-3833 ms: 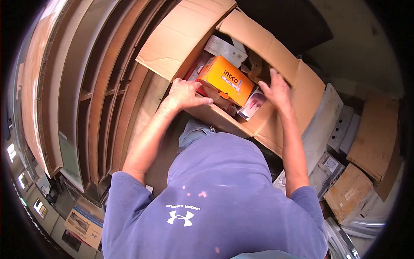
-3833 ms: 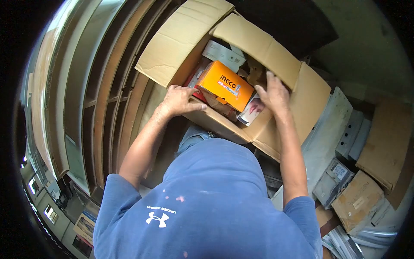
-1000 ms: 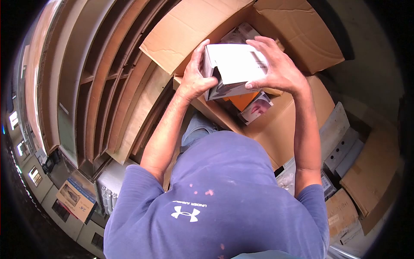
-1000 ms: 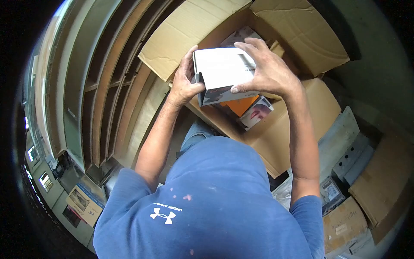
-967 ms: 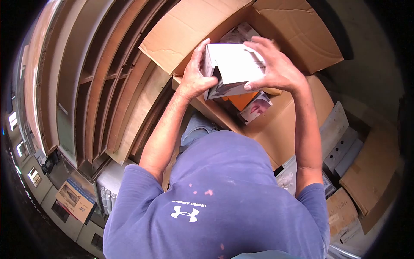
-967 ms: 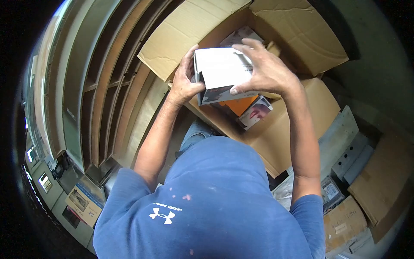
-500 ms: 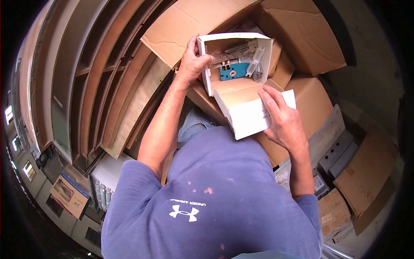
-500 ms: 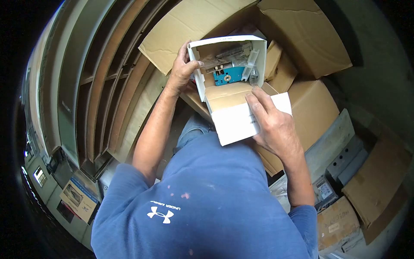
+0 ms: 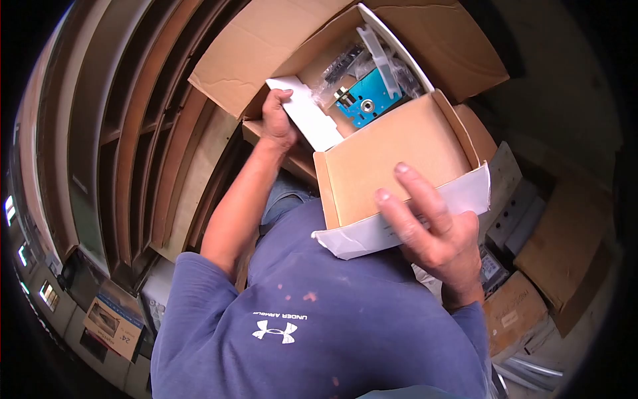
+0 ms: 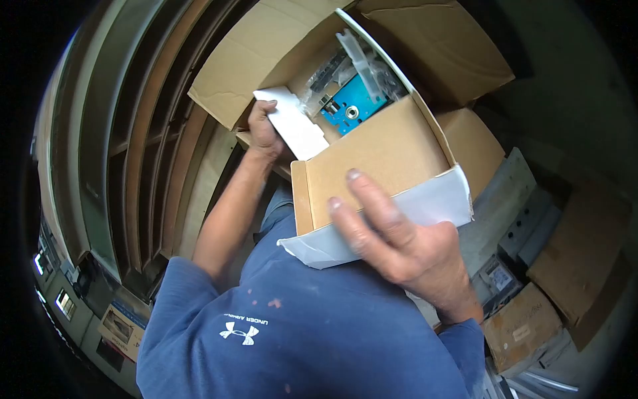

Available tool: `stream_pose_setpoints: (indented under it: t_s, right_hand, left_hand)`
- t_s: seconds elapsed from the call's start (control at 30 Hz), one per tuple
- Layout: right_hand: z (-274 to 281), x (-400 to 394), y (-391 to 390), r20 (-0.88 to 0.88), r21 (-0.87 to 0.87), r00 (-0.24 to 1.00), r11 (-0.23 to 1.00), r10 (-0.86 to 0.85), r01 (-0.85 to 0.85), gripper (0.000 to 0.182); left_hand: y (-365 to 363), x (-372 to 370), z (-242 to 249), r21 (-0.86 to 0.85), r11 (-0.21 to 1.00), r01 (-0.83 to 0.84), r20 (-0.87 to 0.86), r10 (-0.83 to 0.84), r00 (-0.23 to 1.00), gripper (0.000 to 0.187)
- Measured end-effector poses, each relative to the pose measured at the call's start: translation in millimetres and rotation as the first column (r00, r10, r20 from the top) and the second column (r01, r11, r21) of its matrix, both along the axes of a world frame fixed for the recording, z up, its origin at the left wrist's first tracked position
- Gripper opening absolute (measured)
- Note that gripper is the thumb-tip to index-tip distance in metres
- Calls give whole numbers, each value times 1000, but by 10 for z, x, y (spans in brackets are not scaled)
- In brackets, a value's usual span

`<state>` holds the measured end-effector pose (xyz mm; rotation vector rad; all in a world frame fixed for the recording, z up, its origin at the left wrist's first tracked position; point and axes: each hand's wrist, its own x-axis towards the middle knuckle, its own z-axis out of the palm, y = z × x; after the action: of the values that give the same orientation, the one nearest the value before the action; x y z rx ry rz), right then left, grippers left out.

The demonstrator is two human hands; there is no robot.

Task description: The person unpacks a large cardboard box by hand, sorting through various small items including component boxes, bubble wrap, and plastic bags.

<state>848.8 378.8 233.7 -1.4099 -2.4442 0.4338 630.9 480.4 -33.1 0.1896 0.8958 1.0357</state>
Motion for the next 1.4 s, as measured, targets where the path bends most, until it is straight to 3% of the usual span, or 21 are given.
stream_pose_setpoints:
  t_s: [0.03, 0.1, 0.2, 0.27, 0.37, 0.4, 0.43, 0.5, 0.57, 0.63, 0.7, 0.77, 0.9, 0.97, 1.0, 1.03, 1.1, 1.13, 1.23, 1.27, 1.4]
  right_hand:
    - [37, -52, 19, 6, 3, 1000, 1000, -6, 6, 52]
    - [60, -108, 101, 150, 2, 987, 998, 54, -55, 46]
    - [62, -54, 135, 155, -57, 988, 998, 5, 3, 46]
    - [24, -14, 85, 140, -72, 990, 997, -19, 29, 53]
    - [-31, -11, 11, 130, -90, 991, 996, -7, 19, 54]
    - [-7, -17, -12, 129, -87, 992, 996, -6, 18, 54]
    - [25, -32, -26, 118, -99, 993, 994, -28, 40, 54]
    - [39, -75, -15, 107, -115, 993, 991, -55, 67, 54]
    - [48, -137, -13, 84, -88, 996, 996, -7, 15, 54]
    - [-37, -161, 63, 101, -80, 995, 997, -2, 10, 57]
    - [-71, -147, 96, 125, -59, 992, 998, 9, -2, 44]
    - [-81, -152, 91, 91, -68, 996, 997, -16, 23, 47]
    - [-23, -134, 100, 97, -146, 994, 987, -52, 66, 59]
    - [-1, -137, 97, -21, -137, 995, 986, -98, 94, 65]
    - [-35, -120, 139, -38, -145, 995, 986, -87, 81, 73]
    - [-50, -143, 228, -18, -196, 996, 977, -85, 80, 77]
    - [-246, -90, 324, 94, -183, 988, 974, -120, 136, 80]
    - [-291, -66, 349, 98, -193, 987, 971, -128, 145, 80]
    - [-464, 3, 473, 1, -195, 989, 970, -145, 143, 82]
    - [-527, 8, 506, -12, -226, 990, 965, -141, 135, 82]
    - [-772, 60, 664, -39, -358, 991, 927, -131, 109, 71]
  left_hand:
    - [-43, 124, -3, -26, 999, -46, 82, 48, 995, 42]
    - [-80, 307, -167, -45, 998, -42, 88, 46, 995, 43]
    - [-48, 370, -245, -29, 997, -65, 50, 66, 997, 42]
    - [-44, 300, -235, -15, 998, 63, 53, -63, 997, 39]
    - [-1, 263, -195, -13, 1000, -18, -74, 17, 997, 38]
    - [-5, 252, -183, 67, 996, -64, -56, 68, 996, 35]
    - [-17, 153, -360, 140, 989, -46, -126, 63, 990, 46]
    - [-15, 46, 246, 293, 956, -9, -157, 57, 986, 77]
    - [16, 10, 123, 308, 951, 16, -164, 37, 986, 77]
    - [145, 70, 154, 312, 948, -61, -194, 126, 973, 77]
    - [154, 74, 282, 315, 949, -31, -215, 103, 971, 77]
    - [132, 23, 308, 316, 947, 54, -314, 50, 948, 78]
    - [116, -32, 502, 421, 904, 75, -395, 108, 912, 77]
    - [81, -68, 734, 456, 869, 192, -477, 56, 877, 76]
    - [104, -77, 598, 380, 899, 216, -509, 8, 861, 76]
    - [114, -86, 446, 327, 916, 230, -515, -31, 857, 80]
    - [95, -64, 396, 466, 822, 327, -633, 51, 772, 84]
    - [54, -75, 559, 421, 831, 363, -599, -45, 799, 87]
    - [-22, -110, 596, 438, 778, 451, -616, -106, 781, 85]
    - [-48, -83, 460, 487, 770, 412, -533, -111, 839, 83]
    - [-97, -57, 211, 431, 781, 452, -582, -142, 801, 77]
